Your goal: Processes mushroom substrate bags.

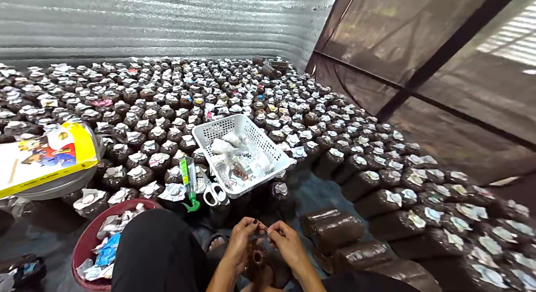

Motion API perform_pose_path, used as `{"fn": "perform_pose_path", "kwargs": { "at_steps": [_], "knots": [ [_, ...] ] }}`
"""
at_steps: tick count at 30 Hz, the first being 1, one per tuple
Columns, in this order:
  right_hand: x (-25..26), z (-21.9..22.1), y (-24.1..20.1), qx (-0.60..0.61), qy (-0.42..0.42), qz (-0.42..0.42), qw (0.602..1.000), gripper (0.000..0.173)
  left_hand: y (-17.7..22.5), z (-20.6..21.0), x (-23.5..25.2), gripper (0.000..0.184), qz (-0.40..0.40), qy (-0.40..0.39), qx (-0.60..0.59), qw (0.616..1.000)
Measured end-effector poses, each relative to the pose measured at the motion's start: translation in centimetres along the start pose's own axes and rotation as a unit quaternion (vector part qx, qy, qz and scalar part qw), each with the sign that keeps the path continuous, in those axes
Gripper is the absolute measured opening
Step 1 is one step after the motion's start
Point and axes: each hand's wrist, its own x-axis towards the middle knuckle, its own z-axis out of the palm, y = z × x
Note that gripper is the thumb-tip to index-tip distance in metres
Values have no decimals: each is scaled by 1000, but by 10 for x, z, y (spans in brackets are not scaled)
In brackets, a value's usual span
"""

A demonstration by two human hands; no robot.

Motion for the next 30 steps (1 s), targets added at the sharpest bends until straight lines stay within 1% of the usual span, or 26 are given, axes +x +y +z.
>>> {"fn": "perform_pose_path", "kwargs": {
  "at_steps": [2, 4, 8, 9, 11, 13, 14, 16, 19, 22, 26, 28, 30],
  "knots": [
    [-4, 5, -4, 45, 4, 39, 998, 15, -1, -1, -3, 20, -9, -12, -37, 999],
    [-5, 8, -4, 68, 6, 57, 996, 16, -6, -3, -3, 20, -19, -22, -63, 998],
    [-6, 9, -4, 142, 12, 85, 986, 18, -12, -7, 0, 19, -10, -38, -69, 997],
    [-6, 9, -3, 163, 15, 86, 983, 18, -12, -8, 0, 18, -4, -43, -52, 998],
    [-7, 8, 0, 193, 24, 73, 978, 17, -12, -11, 2, 13, 23, -34, 37, 998],
    [-8, 6, 6, 218, 29, 55, 974, 17, -12, -17, 4, 11, 68, -21, 145, 987],
    [-9, 5, 8, 223, 26, 49, 973, 17, -12, -20, 4, 9, 84, -15, 175, 981],
    [-10, 4, 13, 228, 22, 41, 973, 17, -14, -20, 4, 8, 103, -7, 197, 975],
    [-11, 4, 18, 222, 28, 35, 974, 17, -20, -16, 3, 14, 148, 23, 225, 963],
    [-11, 4, 20, 217, 38, 29, 975, 17, -19, -12, -1, 13, 211, 76, 291, 930],
    [-11, 5, 21, 197, 56, 14, 979, 15, -15, -3, -12, 11, 278, 85, 351, 890],
    [-12, 6, 20, 177, 63, 2, 982, 14, -16, 0, -14, 11, 278, 90, 389, 874],
    [-13, 8, 17, 157, 59, -6, 986, 14, -19, 0, -13, 12, 264, 97, 414, 866]
  ]
}}
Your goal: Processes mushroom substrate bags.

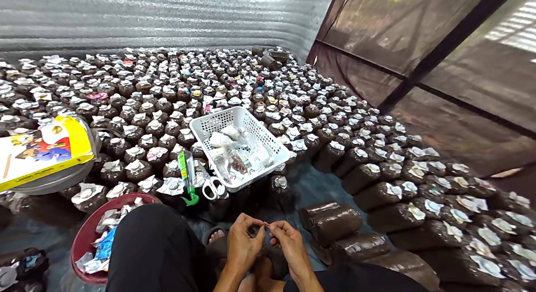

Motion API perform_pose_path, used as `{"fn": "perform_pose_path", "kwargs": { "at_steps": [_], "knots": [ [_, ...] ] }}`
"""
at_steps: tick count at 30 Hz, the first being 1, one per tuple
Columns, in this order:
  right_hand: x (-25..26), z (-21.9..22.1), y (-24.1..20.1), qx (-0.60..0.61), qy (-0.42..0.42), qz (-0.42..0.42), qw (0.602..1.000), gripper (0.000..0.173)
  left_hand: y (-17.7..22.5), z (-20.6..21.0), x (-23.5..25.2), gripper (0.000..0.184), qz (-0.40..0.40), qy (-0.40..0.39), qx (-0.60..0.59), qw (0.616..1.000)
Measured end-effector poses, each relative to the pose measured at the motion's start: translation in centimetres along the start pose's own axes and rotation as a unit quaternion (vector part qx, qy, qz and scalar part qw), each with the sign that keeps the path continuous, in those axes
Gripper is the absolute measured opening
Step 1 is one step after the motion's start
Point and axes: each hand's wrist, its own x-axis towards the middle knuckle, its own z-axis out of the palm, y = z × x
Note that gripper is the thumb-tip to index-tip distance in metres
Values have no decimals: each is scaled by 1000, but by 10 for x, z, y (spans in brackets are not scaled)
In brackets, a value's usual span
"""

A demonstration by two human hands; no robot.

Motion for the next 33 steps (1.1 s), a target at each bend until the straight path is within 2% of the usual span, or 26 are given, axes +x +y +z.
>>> {"fn": "perform_pose_path", "kwargs": {
  "at_steps": [4, 8, 10, 12, 14, 16, 19, 21, 23, 26, 28, 29, 31, 33],
  "knots": [
    [-2, 0, -1, -31, -29, -25, 999, 12, -3, -1, 2, 11, -22, -32, -39, 999],
    [-1, -9, -1, -45, -90, -24, 995, 12, -12, -6, 8, 11, -58, -93, -144, 983],
    [-1, -11, -1, -52, -110, -16, 992, 12, -11, -5, 9, 10, -109, -78, -221, 966],
    [-3, -14, 2, -46, -99, 3, 994, 13, -6, -7, 13, 18, -200, -34, -307, 930],
    [-2, -19, 7, -12, -63, 36, 997, 16, -3, -15, 23, 23, -296, 3, -381, 876],
    [0, -20, 11, 48, -26, 86, 995, 17, 0, -21, 27, 26, -342, 4, -443, 829],
    [4, -15, 11, 166, 13, 158, 973, 21, -4, -19, 21, 26, -304, -89, -521, 793],
    [5, -13, 8, 205, 13, 153, 967, 22, -9, -16, 18, 23, -268, -174, -516, 795],
    [4, -14, 6, 215, -15, 107, 971, 22, -14, -13, 16, 18, -252, -205, -471, 820],
    [0, -12, 2, 216, -33, 94, 971, 21, -17, -9, 14, 13, -191, -240, -325, 895],
    [-3, -8, 4, 236, -32, 103, 966, 20, -14, -12, 14, 16, -145, -294, -270, 905],
    [-5, -7, 7, 261, -48, 105, 959, 20, -13, -15, 15, 19, -136, -321, -272, 897],
    [-7, -9, 12, 339, -119, 107, 927, 22, -15, -18, 13, 24, -152, -341, -352, 859],
    [-3, -13, 16, 419, -174, 112, 884, 17, -16, -22, 11, 24, -182, -306, -504, 787]
  ]
}}
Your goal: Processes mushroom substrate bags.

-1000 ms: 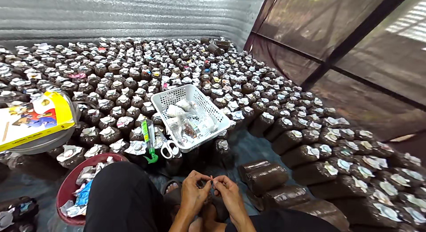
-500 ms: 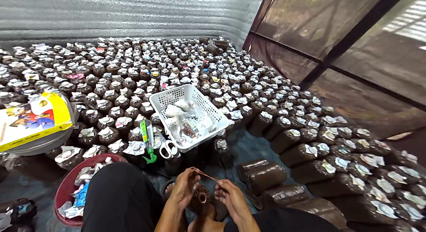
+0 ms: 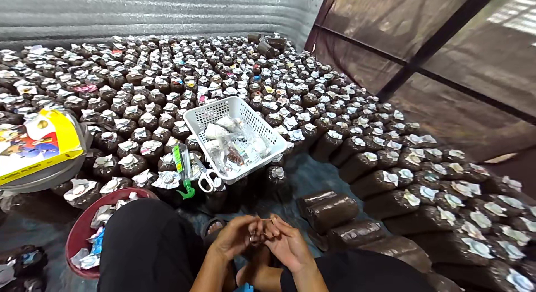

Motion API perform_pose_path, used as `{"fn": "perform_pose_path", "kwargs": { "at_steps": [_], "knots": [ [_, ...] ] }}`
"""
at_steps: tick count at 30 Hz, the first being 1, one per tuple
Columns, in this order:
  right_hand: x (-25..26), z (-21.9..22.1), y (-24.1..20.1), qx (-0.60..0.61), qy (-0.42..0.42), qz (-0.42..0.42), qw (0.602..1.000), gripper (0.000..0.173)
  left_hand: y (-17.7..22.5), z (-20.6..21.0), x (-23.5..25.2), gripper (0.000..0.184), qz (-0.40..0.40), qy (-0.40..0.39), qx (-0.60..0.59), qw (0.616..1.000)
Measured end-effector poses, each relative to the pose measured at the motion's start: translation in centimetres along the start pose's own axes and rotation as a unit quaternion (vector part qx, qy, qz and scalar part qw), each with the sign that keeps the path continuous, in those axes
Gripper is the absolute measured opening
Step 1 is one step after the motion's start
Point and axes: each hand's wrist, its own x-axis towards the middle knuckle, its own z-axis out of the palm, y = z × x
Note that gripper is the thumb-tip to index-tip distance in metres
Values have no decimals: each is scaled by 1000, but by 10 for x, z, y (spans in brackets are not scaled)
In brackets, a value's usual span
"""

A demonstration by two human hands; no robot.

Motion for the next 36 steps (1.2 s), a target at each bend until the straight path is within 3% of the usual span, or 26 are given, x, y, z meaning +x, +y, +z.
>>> {"fn": "perform_pose_path", "kwargs": {
  "at_steps": [2, 4, 6, 8, 11, 13, 16, 21, 26, 28, 33, 35, 36],
  "knots": [
    [1, -4, -4, -12, -2, -13, 1000, 10, 7, -2, -2, 26, 19, -10, -136, 990],
    [4, -9, -3, -115, 0, -27, 993, 3, 12, -1, -3, 29, 19, -25, -156, 987],
    [7, -14, 4, -166, 1, -13, 986, 8, 11, -5, -4, 44, -6, -34, -55, 998],
    [9, -17, 11, -212, 45, 14, 976, 12, 7, -11, -3, 47, -61, 58, 106, 991],
    [18, -31, 19, -387, 207, 32, 898, 29, -8, -34, -1, 45, -128, 278, 318, 897],
    [27, -53, 29, -463, 263, 63, 844, 44, -23, -57, -2, 56, -161, 316, 388, 851],
    [36, -63, 50, -424, 263, 157, 852, 60, -48, -63, 3, 68, -214, 304, 335, 866],
    [41, -66, 76, -314, 229, 201, 899, 60, -76, -76, 15, 75, -232, 352, 187, 887],
    [54, -63, 78, -324, 254, 107, 905, 38, -71, -75, 23, 47, -204, 405, 219, 864],
    [59, -64, 77, -317, 271, 108, 902, 33, -70, -75, 23, 43, -201, 411, 233, 858],
    [64, -70, 69, -318, 276, 165, 892, 38, -74, -84, 20, 48, -200, 395, 187, 877],
    [66, -56, 61, -406, 275, 115, 864, 31, -78, -90, 20, 55, -197, 381, 126, 895],
    [66, -40, 57, -465, 277, 41, 840, 24, -79, -91, 21, 56, -195, 376, 95, 901]
  ]
}}
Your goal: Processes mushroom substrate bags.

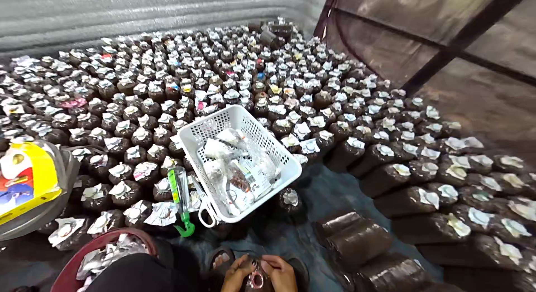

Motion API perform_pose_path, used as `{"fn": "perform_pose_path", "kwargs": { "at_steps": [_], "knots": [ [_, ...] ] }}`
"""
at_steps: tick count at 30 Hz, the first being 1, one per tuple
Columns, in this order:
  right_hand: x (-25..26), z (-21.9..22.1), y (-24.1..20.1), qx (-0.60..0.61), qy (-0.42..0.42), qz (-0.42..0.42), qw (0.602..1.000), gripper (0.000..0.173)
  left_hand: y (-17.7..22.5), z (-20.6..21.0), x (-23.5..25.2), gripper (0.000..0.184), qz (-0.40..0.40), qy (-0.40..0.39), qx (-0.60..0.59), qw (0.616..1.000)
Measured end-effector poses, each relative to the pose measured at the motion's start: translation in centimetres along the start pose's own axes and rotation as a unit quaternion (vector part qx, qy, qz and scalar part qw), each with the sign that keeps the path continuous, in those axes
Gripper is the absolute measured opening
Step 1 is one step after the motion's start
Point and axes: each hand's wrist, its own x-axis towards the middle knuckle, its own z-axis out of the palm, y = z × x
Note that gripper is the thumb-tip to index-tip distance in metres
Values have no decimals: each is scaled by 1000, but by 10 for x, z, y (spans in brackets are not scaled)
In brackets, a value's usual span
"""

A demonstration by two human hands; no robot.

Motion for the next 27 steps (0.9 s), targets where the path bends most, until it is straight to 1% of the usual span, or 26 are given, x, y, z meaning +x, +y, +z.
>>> {"fn": "perform_pose_path", "kwargs": {
  "at_steps": [1, 2, 4, 5, 6, 7, 8, 9, 11, 12, 13, 14, 15, 16, 17, 18, 19, 20, 21, 22, 23, 24, 25, 26, 27],
  "knots": [
    [-10, 1, -20, -28, 41, -101, 994, 19, 0, 1, 0, 50, -10, -9, -27, 1000],
    [-21, 1, -46, -35, 77, -207, 975, 16, 0, 4, -1, 41, -24, -11, -52, 998],
    [-34, 0, -104, -16, 101, -383, 918, 13, -3, 9, -7, 43, -91, -5, -90, 992],
    [-34, 1, -134, -10, 100, -440, 893, 12, -6, 11, -5, 44, -119, 1, -86, 989],
    [-32, 5, -162, -5, 93, -471, 877, 12, -9, 13, -1, 45, -142, 9, -78, 987],
    [-31, 14, -185, 2, 71, -484, 872, 12, -11, 14, 3, 47, -159, 19, -74, 984],
    [-32, 27, -204, 0, 27, -482, 876, 14, -11, 15, 4, 50, -171, 33, -73, 982],
    [-36, 42, -217, -18, -37, -467, 883, 16, -11, 18, 1, 52, -179, 52, -76, 980],
    [-45, 79, -232, -119, -178, -404, 889, 24, -5, 24, -14, 55, -169, 73, -70, 980],
    [-47, 99, -234, -209, -229, -368, 877, 30, 0, 22, -23, 53, -142, 49, -58, 987],
    [-48, 120, -235, -315, -261, -327, 852, 39, 6, 13, -31, 50, -101, -22, -34, 994],
    [-46, 140, -230, -414, -263, -293, 821, 52, 11, 6, -32, 44, -61, -75, -3, 995],
    [-41, 159, -220, -480, -238, -274, 799, 67, 21, 24, -48, 38, -44, 10, -22, 999],
    [-33, 173, -207, -514, -202, -264, 790, 80, 14, 26, -56, 45, 36, -13, -29, 999],
    [-23, 183, -194, -534, -170, -254, 788, 88, 12, 25, -62, 49, 94, -65, 15, 993],
    [-13, 189, -183, -544, -142, -250, 788, 91, 40, 46, -76, 48, -14, -2, 73, 997],
    [-5, 192, -174, -550, -117, -251, 788, 92, 51, 58, -76, 49, -87, 37, 110, 989],
    [1, 194, -168, -560, -96, -253, 783, 93, 30, 48, -65, 46, -54, 7, 85, 995],
    [5, 194, -165, -568, -79, -251, 780, 94, -19, 28, -41, 44, 80, -50, 1, 996],
    [7, 195, -164, -570, -65, -248, 781, 96, -28, 31, -28, 38, 35, -5, -73, 997],
    [8, 194, -165, -570, -55, -245, 782, 97, -12, 36, -24, 36, -63, 38, -91, 993],
    [9, 195, -166, -569, -46, -245, 784, 97, 9, 38, -27, 34, -126, 53, -91, 986],
    [11, 196, -168, -574, -41, -243, 781, 99, 10, 35, -36, 33, -99, 58, -99, 988],
    [11, 196, -169, -582, -41, -240, 776, 100, 10, 31, -50, 33, -58, 47, -116, 990],
    [12, 196, -169, -589, -44, -236, 772, 99, 8, 26, -60, 32, -35, 29, -127, 991]
  ]
}}
